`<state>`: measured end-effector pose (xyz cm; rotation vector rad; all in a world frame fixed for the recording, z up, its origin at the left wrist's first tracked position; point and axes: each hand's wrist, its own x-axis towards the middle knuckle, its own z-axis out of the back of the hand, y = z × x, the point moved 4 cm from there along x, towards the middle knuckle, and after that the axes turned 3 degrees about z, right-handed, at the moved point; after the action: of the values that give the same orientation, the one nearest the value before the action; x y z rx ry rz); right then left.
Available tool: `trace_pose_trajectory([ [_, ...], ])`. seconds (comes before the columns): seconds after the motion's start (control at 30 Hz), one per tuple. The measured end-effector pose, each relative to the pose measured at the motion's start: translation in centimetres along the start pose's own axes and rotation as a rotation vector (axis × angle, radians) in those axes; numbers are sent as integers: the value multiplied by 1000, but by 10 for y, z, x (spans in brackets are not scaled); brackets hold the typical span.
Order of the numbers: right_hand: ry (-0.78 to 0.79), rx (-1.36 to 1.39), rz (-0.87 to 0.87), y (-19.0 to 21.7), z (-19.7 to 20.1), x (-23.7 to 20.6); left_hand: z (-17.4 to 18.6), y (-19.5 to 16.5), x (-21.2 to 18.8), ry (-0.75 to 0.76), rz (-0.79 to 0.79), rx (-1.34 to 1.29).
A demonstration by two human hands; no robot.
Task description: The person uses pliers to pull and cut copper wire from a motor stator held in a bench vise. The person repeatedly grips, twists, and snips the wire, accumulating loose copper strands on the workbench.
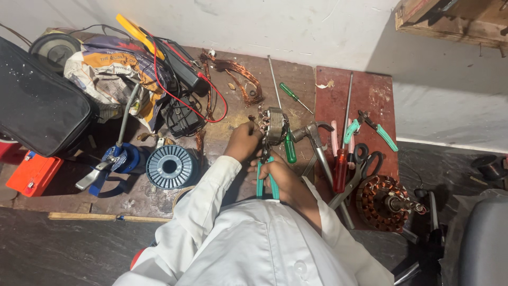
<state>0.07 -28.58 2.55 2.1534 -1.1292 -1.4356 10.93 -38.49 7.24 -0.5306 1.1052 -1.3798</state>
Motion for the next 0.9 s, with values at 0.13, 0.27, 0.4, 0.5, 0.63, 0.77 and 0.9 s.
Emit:
trace_pose_trajectory([
  [0.13,15,20,-41,3,-5,-6,-2,1,3,22,-57,-151],
  [0.27,4,-114,-45,-2,-4,-9,-7,4,7,99,16,-424],
  [0.4,-104,-110,19,-11,12,-9,-10,2,5,155,60,-526],
  [0.5,-53,-164,92,-14,18,-4,-12,3,2,181,173,-620],
  [0.63,44,-229,178,-12,15,0,-11,6,1,174,232,-576],
  [0.77,115,-177,109,-4,10,-10,-14,7,6,224,174,-589],
  [0.9,301,-20,-66,10,-2,-34,-13,8,12,146,240,-613],
])
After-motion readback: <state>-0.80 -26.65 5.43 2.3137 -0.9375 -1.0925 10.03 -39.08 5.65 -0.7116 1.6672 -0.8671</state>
